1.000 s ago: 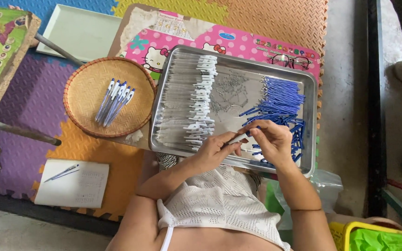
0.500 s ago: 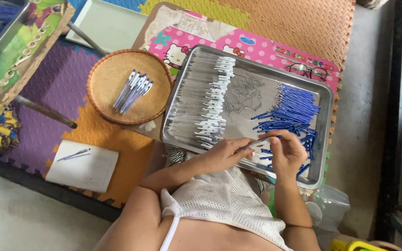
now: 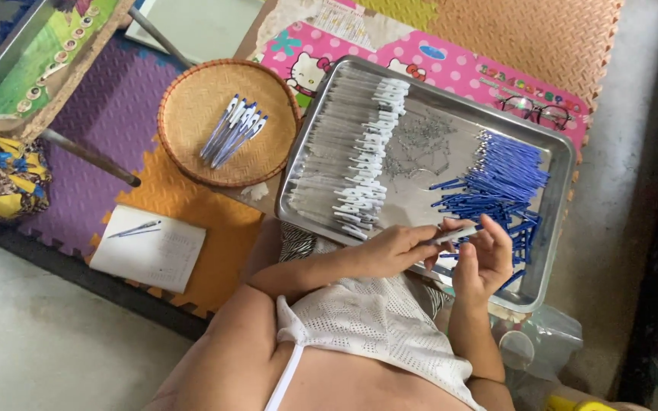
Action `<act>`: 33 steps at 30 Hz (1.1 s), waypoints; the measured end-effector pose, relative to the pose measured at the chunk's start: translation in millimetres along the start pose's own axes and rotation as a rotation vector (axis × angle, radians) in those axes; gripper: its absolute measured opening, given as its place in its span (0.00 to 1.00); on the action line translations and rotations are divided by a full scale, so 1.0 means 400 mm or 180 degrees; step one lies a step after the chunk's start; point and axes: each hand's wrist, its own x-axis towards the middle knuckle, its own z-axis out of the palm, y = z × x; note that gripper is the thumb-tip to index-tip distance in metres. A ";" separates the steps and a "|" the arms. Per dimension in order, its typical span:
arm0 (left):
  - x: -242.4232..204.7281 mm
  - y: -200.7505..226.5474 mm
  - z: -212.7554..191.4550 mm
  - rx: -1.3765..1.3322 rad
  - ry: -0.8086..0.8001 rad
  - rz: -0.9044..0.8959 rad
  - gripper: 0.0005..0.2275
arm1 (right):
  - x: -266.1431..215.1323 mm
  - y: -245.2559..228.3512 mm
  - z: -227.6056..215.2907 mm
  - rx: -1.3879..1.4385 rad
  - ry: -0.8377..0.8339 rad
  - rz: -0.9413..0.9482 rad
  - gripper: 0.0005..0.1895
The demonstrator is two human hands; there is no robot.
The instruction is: Assembling ballpoint pens by inserting ink refills into pen barrels and organizing them in a tray.
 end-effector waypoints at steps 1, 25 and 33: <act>0.010 0.005 -0.017 0.0260 0.0012 0.0049 0.07 | 0.016 -0.004 0.020 -0.0051 0.0033 -0.0004 0.25; 0.084 0.061 -0.073 -0.1302 -0.0658 -0.0381 0.11 | 0.287 -0.117 0.007 -0.0182 -0.0416 0.0676 0.14; 0.066 0.078 -0.063 -0.1350 -0.0656 -0.0499 0.12 | 0.268 -0.081 -0.023 0.0145 -0.0535 0.0598 0.10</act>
